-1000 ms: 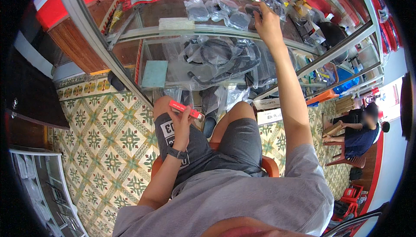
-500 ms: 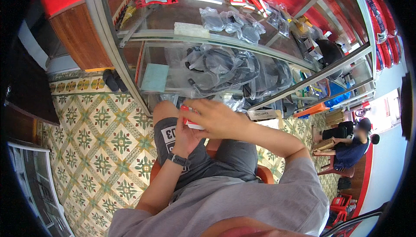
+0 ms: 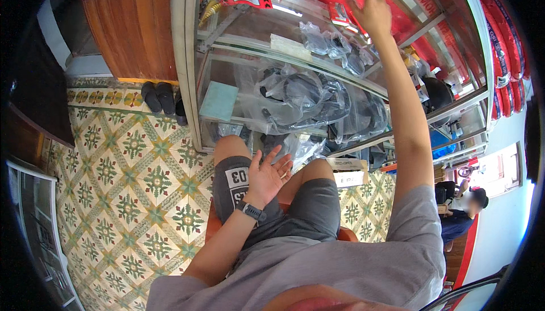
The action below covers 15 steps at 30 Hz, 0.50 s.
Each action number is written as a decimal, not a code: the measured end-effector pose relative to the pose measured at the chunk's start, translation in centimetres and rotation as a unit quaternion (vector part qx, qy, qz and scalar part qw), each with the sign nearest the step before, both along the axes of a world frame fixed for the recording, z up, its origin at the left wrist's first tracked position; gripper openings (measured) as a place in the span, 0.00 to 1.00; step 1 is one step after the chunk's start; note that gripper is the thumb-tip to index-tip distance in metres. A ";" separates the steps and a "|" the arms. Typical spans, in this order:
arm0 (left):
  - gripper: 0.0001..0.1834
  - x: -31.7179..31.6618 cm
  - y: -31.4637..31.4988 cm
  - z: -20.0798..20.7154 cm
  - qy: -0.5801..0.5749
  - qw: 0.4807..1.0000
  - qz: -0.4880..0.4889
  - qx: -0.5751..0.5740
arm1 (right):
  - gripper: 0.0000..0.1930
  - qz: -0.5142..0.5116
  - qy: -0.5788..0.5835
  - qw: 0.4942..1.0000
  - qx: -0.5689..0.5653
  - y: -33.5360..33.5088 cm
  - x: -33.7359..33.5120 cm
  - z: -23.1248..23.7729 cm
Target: The person sits in a chair and reaches into a glass display shelf to retrieve and reorganize several packaged motorcycle parts by hand. They hold a small red box while using their other hand to move various wrapped items and components around on the different levels of the shelf.
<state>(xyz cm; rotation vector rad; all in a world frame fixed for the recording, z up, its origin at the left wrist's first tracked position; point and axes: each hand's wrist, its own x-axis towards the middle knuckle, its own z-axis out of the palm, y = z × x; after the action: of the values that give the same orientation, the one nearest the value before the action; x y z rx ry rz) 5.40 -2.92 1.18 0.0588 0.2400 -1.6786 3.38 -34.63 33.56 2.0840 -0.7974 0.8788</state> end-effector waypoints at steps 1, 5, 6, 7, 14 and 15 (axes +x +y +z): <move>0.29 0.1 0.1 0.2 0.007 1.000 0.002 0.001 | 0.26 0.020 0.021 0.997 0.066 -1.4 1.6 -0.2; 0.27 0.0 0.1 -0.2 -0.006 1.000 -0.002 0.014 | 0.31 0.005 0.061 0.949 0.309 -4.1 10.9 -2.6; 0.27 -1.4 -0.2 -0.1 -0.007 1.000 -0.030 0.006 | 0.34 -0.031 0.053 0.949 0.308 -10.2 10.3 -3.8; 0.26 -0.6 0.1 -0.6 -0.010 1.000 -0.018 0.010 | 0.34 -0.005 0.055 0.948 0.313 -8.4 14.0 -4.9; 0.23 0.3 0.0 -0.3 -0.033 0.999 -0.008 0.035 | 0.43 -0.077 0.039 0.927 0.365 -10.0 18.3 -7.1; 0.23 0.5 0.0 -0.6 -0.034 0.999 -0.001 0.037 | 0.46 -0.063 -0.002 0.908 0.414 -9.8 18.5 -7.2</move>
<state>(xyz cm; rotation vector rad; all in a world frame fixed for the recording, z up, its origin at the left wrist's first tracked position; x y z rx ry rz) 5.86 -2.87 0.60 0.1717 0.2513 -1.6674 21.91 -44.43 26.37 2.6919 -1.4753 0.5014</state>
